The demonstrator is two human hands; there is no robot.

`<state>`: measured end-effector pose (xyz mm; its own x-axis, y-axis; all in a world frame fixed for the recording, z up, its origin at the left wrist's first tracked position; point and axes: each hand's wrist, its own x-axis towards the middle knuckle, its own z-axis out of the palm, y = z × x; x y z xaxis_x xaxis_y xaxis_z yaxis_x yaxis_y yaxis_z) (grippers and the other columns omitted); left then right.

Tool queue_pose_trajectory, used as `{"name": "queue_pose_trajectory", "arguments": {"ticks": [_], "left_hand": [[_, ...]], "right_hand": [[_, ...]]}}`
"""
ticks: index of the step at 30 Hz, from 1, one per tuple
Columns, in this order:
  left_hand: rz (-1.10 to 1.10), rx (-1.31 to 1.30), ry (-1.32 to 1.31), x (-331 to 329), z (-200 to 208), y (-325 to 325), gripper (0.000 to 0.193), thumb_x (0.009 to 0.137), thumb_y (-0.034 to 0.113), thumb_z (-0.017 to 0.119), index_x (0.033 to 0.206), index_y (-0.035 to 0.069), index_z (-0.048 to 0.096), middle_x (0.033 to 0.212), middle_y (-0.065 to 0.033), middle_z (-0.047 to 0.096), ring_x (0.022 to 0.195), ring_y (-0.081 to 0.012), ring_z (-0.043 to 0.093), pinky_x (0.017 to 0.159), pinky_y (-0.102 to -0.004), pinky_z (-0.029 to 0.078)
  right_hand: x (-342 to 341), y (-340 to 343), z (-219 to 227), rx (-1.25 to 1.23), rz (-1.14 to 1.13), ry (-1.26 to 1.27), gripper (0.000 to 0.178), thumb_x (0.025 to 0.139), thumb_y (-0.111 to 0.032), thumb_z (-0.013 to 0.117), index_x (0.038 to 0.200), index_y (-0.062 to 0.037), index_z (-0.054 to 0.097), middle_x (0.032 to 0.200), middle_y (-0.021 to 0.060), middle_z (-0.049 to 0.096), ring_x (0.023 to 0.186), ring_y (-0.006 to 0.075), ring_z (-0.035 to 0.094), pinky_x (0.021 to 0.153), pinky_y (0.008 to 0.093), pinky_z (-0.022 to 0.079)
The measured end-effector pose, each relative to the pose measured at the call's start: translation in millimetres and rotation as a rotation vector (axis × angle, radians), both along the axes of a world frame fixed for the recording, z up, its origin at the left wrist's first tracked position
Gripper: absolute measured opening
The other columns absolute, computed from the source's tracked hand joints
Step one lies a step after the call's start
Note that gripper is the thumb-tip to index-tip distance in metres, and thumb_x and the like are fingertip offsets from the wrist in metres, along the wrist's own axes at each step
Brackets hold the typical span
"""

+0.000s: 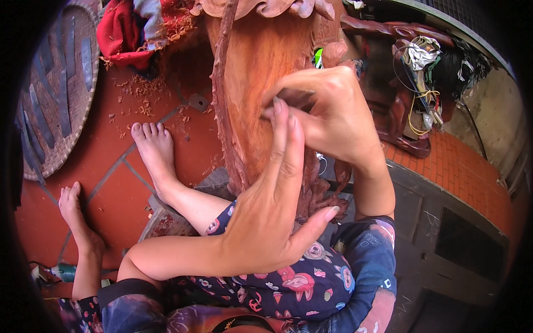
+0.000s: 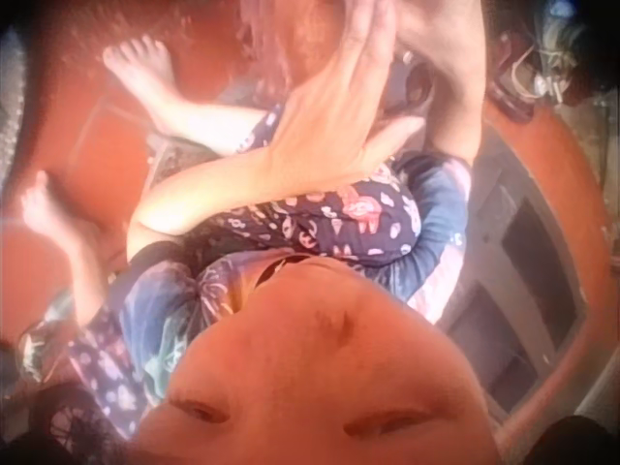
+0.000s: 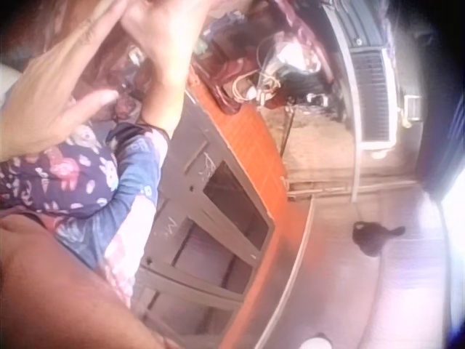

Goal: The person is carving a wooden sculpture using a chisel. They are seated on the floor, holding the sculpture with one hand and using the chisel with the other to shape and refine the details of the wood.

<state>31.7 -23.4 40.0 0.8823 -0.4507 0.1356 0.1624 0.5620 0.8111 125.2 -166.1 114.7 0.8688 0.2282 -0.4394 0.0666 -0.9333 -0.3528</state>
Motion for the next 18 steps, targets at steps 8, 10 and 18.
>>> {"name": "queue_pose_trajectory", "arguments": {"ticks": [8, 10, 18], "left_hand": [[-0.119, 0.196, -0.169, 6, 2, 20, 0.098, 0.085, 0.027, 0.072, 0.152, -0.017, 0.015, 0.156, -0.0427, 0.015, 0.147, -0.0513, 0.024, 0.119, -0.0579, 0.021], [-0.032, 0.215, -0.206, 9, 0, 15, 0.098, 0.085, 0.027, 0.071, 0.152, -0.017, 0.015, 0.156, -0.0427, 0.016, 0.147, -0.0514, 0.024, 0.120, -0.0577, 0.020], [0.045, 0.242, -0.239, 6, -9, 3, 0.098, 0.085, 0.027, 0.072, 0.152, -0.017, 0.016, 0.156, -0.0416, 0.017, 0.147, -0.0518, 0.023, 0.121, -0.0562, 0.017]], "right_hand": [[7, 5, 6, 0.050, 0.232, 0.071, 0.014, 0.070, 0.003, 0.075, 0.084, 0.0029, 0.076, 0.075, 0.0087, 0.071, 0.119, 0.0391, 0.065, 0.118, 0.0605, 0.025], [8, 2, 5, -0.013, 0.217, 0.042, 0.012, 0.073, 0.003, 0.074, 0.085, 0.0001, 0.076, 0.075, 0.0077, 0.072, 0.120, 0.0371, 0.065, 0.119, 0.0595, 0.025], [9, 2, 7, -0.122, 0.302, 0.015, 0.017, 0.075, 0.004, 0.070, 0.086, -0.0071, 0.077, 0.080, 0.0048, 0.076, 0.116, 0.0300, 0.069, 0.116, 0.0675, 0.023]]}}
